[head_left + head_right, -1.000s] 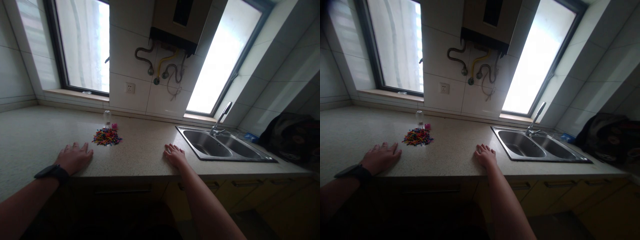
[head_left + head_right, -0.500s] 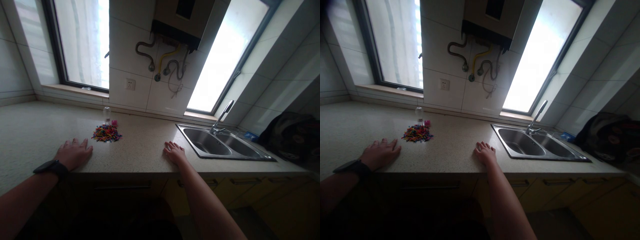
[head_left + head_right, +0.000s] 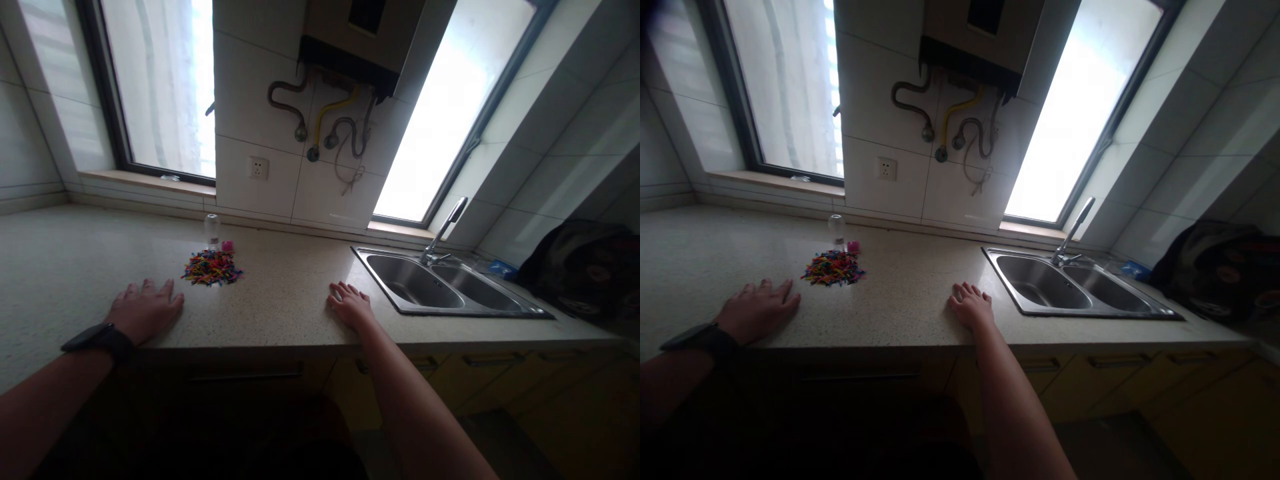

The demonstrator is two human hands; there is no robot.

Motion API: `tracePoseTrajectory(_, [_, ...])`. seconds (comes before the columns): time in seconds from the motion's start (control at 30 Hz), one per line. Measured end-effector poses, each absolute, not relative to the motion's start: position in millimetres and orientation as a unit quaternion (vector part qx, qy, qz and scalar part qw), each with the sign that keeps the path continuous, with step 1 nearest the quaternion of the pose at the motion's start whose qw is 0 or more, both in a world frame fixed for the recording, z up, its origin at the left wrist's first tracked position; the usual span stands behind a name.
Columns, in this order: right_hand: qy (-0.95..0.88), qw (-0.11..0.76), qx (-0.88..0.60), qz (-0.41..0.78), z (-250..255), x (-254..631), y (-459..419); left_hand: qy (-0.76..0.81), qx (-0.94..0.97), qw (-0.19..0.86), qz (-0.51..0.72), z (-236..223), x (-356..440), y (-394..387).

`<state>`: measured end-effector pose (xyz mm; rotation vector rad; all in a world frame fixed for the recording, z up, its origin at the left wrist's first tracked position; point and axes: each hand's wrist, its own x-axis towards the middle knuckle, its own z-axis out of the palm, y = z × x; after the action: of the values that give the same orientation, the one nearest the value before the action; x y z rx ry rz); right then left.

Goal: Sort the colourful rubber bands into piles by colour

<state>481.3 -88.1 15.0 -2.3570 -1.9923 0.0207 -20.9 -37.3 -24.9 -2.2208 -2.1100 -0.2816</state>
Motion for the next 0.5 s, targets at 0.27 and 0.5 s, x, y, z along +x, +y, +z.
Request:
tracePoseTrajectory(0.27, [-0.645,0.029,-0.764,0.01,14.4,481.5,-87.1,-0.693,-0.711,0.12,-0.008,-21.9,-18.3,-40.6])
tracePoseTrajectory(0.5, [-0.649,0.03,-0.761,0.003,12.7,482.9,-86.6,-0.682,-0.716,0.147,0.005,-23.6,-19.2,-40.1])
